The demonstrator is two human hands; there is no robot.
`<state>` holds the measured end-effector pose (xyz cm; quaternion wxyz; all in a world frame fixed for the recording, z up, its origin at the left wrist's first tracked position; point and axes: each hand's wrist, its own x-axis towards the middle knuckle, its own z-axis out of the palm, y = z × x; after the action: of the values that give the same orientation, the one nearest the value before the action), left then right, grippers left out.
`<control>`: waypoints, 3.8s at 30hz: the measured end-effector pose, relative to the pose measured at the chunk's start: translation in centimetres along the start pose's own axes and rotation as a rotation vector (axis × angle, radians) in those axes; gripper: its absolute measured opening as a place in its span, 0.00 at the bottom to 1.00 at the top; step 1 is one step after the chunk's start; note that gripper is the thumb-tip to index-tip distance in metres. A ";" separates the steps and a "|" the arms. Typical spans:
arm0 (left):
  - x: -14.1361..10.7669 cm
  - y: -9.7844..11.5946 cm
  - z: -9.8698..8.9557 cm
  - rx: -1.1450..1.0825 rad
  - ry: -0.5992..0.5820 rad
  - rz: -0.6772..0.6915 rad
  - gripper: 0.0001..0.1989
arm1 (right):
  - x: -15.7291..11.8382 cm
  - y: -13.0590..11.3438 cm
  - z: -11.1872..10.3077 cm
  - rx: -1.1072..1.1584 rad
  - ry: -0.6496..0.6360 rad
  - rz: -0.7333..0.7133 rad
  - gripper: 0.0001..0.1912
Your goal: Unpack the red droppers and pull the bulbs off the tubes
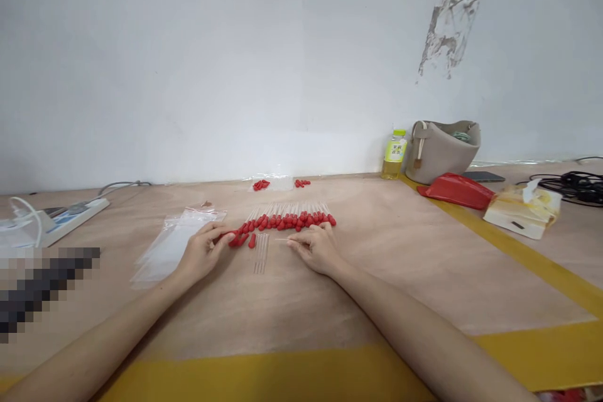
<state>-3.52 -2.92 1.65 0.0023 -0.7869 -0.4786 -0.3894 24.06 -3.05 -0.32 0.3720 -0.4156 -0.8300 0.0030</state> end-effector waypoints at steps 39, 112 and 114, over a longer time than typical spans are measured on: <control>0.3 -2.8 0.4 -0.053 -0.156 -0.357 0.18 | 0.0 -3.1 2.1 -0.028 -0.026 -0.093 0.09; -0.2 3.0 3.2 0.127 -0.119 0.323 0.11 | -0.5 0.9 -0.7 -0.157 0.027 -0.265 0.11; -0.1 2.2 2.8 0.046 -0.061 0.218 0.11 | -0.3 1.4 -1.2 -0.125 0.108 -0.132 0.11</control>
<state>-0.19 -3.12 0.43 0.0483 -0.8455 -0.3990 -0.3516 25.91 -2.70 -0.11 0.3890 -0.3818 -0.8329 -0.0957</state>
